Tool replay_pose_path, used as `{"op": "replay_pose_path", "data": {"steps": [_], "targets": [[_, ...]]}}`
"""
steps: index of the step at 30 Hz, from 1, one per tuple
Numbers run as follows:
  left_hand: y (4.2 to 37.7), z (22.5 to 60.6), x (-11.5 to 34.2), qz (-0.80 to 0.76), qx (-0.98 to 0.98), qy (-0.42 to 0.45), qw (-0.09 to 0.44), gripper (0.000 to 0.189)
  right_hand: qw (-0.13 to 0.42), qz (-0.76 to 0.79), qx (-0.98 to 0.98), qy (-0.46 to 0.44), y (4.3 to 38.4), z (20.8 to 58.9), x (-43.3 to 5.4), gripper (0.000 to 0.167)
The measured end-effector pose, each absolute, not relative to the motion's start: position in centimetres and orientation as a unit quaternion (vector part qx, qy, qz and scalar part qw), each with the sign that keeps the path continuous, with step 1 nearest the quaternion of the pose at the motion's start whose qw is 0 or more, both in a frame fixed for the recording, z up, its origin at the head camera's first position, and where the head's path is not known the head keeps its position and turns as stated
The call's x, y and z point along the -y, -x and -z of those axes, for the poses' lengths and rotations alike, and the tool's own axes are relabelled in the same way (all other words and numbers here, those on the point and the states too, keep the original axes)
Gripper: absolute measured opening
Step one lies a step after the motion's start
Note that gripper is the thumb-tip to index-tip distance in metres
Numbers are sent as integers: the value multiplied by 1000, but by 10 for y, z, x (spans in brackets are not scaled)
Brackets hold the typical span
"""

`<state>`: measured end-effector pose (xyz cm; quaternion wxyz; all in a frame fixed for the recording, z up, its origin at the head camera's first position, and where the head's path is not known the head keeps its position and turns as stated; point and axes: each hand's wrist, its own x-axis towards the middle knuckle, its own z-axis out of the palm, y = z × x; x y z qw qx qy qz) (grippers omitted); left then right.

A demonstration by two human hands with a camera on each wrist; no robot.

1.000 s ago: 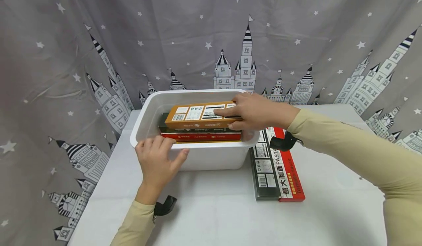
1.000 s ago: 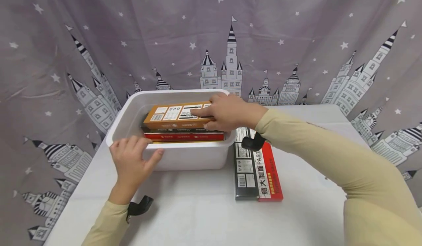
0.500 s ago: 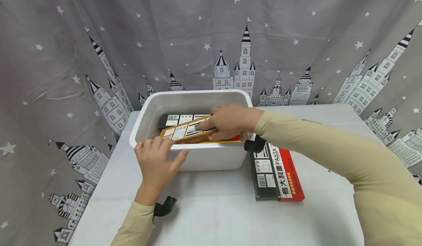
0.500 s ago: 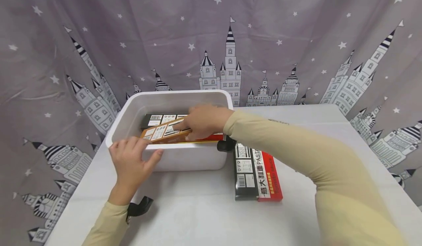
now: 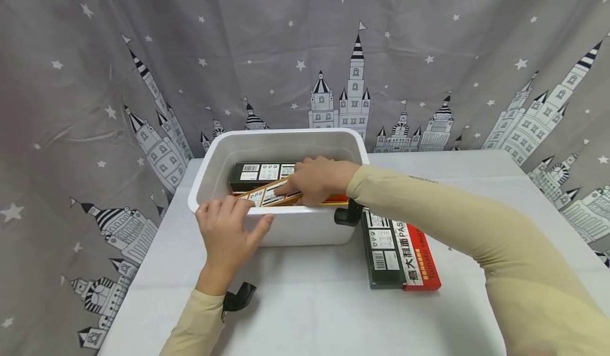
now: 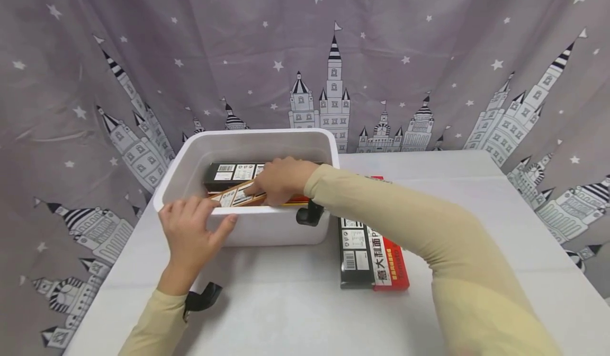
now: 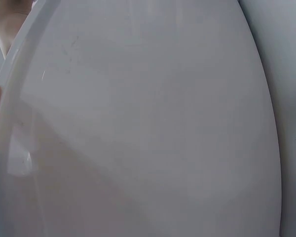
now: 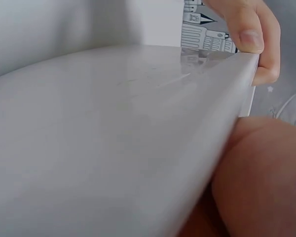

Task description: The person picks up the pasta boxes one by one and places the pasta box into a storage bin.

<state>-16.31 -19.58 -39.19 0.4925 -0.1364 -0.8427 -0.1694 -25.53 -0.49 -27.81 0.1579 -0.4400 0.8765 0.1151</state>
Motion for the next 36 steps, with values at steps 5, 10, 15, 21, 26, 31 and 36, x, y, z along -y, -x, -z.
{"op": "replay_pose_path", "data": {"steps": [5,10,15,21,26,31,36], "targets": [[163,391,196,168,842,139,494,64,177,-74,-877,441,257,280,4,54],[163,391,196,175,840,138,495,64,199,-48,-875,438,261,287,2,54],[162,391,196,178,846,137,484,65,217,-7,-877,429,264,301,-6,64],[162,391,197,183,850,134,475,67,247,53,-871,421,267,316,-15,56],[162,391,196,181,848,136,479,67,243,65,-866,433,269,321,-17,47],[162,391,196,188,848,132,478,67,234,62,-864,441,270,321,-17,46],[162,392,196,183,847,134,481,67,203,47,-871,446,268,320,-17,52]]}}
